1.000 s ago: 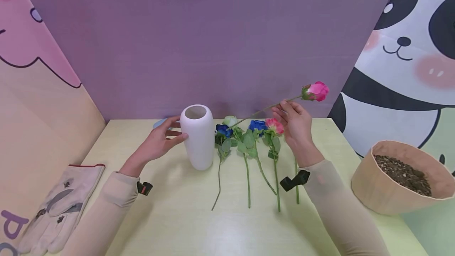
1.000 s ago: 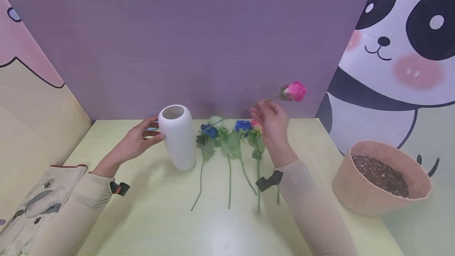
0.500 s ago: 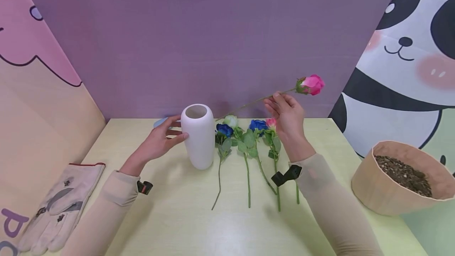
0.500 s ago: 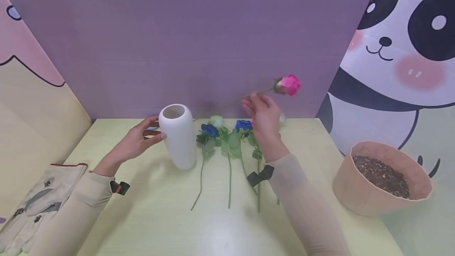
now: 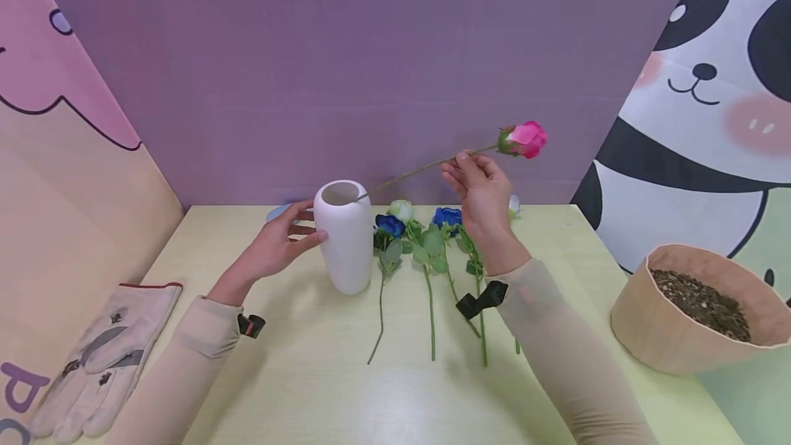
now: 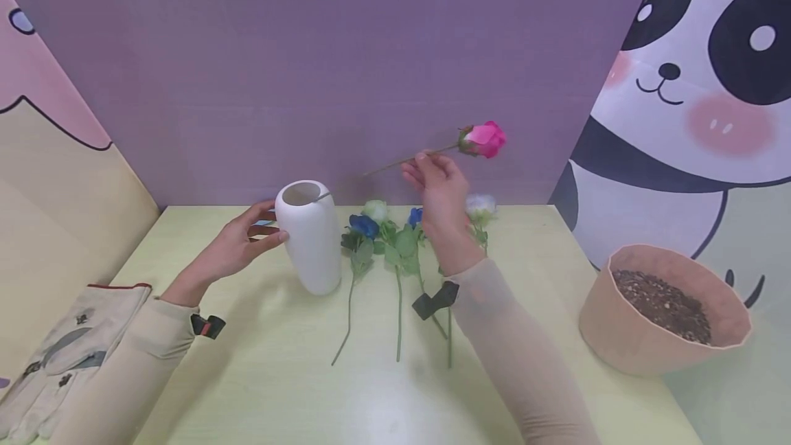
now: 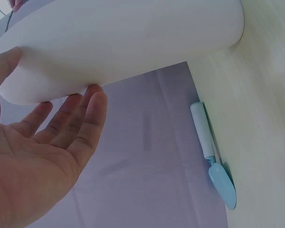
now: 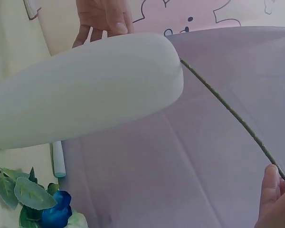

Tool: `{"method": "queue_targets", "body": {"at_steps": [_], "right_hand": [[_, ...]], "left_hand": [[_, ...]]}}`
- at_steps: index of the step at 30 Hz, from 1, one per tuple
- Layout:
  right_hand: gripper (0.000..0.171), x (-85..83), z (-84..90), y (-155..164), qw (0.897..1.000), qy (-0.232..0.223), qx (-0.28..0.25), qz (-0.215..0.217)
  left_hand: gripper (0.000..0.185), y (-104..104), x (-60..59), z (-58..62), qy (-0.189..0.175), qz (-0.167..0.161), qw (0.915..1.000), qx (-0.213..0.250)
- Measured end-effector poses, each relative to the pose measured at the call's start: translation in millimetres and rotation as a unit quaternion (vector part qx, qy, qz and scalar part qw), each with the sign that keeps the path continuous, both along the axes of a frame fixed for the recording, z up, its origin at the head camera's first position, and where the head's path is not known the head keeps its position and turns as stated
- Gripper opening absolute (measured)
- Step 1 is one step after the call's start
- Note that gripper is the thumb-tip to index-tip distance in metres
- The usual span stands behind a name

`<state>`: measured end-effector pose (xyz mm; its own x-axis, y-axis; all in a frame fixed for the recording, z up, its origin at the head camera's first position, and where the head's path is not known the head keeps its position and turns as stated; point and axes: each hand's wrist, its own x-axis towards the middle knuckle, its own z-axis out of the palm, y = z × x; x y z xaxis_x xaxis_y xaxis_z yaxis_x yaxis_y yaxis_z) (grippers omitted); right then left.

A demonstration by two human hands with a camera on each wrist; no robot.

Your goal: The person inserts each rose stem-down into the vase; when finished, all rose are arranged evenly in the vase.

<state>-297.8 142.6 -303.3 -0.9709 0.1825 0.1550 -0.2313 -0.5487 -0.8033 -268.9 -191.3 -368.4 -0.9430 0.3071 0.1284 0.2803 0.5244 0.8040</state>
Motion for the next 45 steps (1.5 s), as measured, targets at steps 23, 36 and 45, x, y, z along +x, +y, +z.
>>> {"method": "queue_targets", "body": {"at_steps": [23,36,45], "right_hand": [[0.009,-2.9,-3.0,-40,0.997,0.004,0.076,0.015],[0.013,-5.1,-7.8,-50,0.995,0.019,0.089,0.048],[0.008,-3.0,-10.9,-59,0.994,0.019,0.091,0.063]], "left_hand": [[0.07,0,-0.5,-3.6,0.004,-0.004,1.0,0.007],[0.069,0,-1.1,-3.4,0.006,-0.007,0.9999,0.008],[0.069,0,-1.4,-3.4,0.011,-0.007,0.9999,0.005]]}}
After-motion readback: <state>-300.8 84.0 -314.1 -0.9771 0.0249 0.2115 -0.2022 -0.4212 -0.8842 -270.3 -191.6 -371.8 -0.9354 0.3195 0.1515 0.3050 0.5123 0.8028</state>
